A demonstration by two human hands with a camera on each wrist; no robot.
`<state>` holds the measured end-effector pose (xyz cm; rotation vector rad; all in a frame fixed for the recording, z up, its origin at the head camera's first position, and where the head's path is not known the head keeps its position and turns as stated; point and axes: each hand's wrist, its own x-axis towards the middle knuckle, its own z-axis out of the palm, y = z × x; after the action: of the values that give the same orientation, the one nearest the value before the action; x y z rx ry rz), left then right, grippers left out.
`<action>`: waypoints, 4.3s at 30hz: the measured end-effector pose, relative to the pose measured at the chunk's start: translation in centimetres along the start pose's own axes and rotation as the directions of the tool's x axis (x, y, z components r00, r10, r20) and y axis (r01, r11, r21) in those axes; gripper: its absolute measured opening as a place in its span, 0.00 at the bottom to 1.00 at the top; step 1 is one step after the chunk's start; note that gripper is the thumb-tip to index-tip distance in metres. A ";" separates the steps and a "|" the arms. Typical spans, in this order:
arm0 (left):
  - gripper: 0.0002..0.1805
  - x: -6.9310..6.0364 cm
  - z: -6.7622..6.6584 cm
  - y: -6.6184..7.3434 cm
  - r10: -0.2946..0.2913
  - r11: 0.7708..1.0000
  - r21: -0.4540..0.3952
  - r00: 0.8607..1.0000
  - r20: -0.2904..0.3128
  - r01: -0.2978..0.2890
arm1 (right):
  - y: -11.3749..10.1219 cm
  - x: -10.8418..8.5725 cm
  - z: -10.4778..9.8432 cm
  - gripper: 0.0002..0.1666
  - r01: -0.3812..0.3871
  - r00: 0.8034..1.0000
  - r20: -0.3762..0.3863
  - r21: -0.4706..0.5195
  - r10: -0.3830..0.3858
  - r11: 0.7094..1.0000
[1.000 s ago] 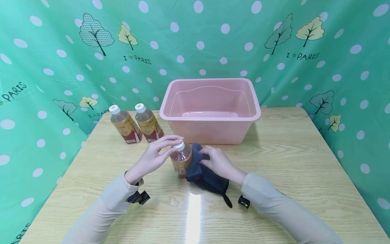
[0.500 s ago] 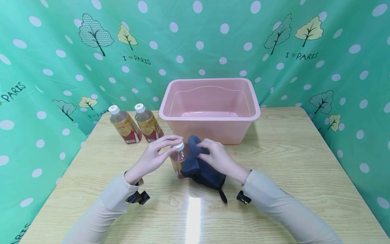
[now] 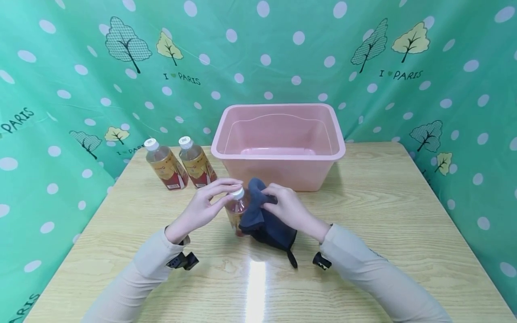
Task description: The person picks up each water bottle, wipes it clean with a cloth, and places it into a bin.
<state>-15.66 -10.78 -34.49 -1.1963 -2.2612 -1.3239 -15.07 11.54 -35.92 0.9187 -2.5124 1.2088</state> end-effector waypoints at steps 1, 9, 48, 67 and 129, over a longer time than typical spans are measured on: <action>0.14 0.0 0.0 0.0 0.001 1.000 0.000 1.000 0.000 -0.001 | 0.1 0.0 0.0 0.10 0.000 1.000 0.000 -0.001 0.000 1.000; 0.13 0.1 -0.1 -0.2 0.015 1.000 0.002 1.000 -0.002 -0.015 | 0.4 0.0 0.3 0.09 -0.031 0.999 0.017 -0.007 0.031 1.000; 0.13 0.0 0.0 -0.2 0.001 0.999 -0.036 1.000 -0.004 -0.001 | 3.8 -1.2 3.3 0.11 -0.103 0.970 0.204 -0.162 0.136 0.981; 0.13 0.4 -0.5 0.1 0.031 0.999 0.007 0.999 0.018 -0.031 | 3.5 -2.4 1.2 0.11 -0.137 0.979 0.136 -0.111 0.152 0.984; 0.15 0.3 0.5 0.9 -0.048 0.995 0.076 0.987 -0.155 0.060 | 3.0 -6.0 -2.4 0.11 -0.194 0.980 0.036 -0.056 0.196 0.979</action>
<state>-15.12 -9.98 -34.07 -0.9781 -2.2290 -1.2842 -12.38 17.47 -38.87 0.7052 -2.7058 1.1823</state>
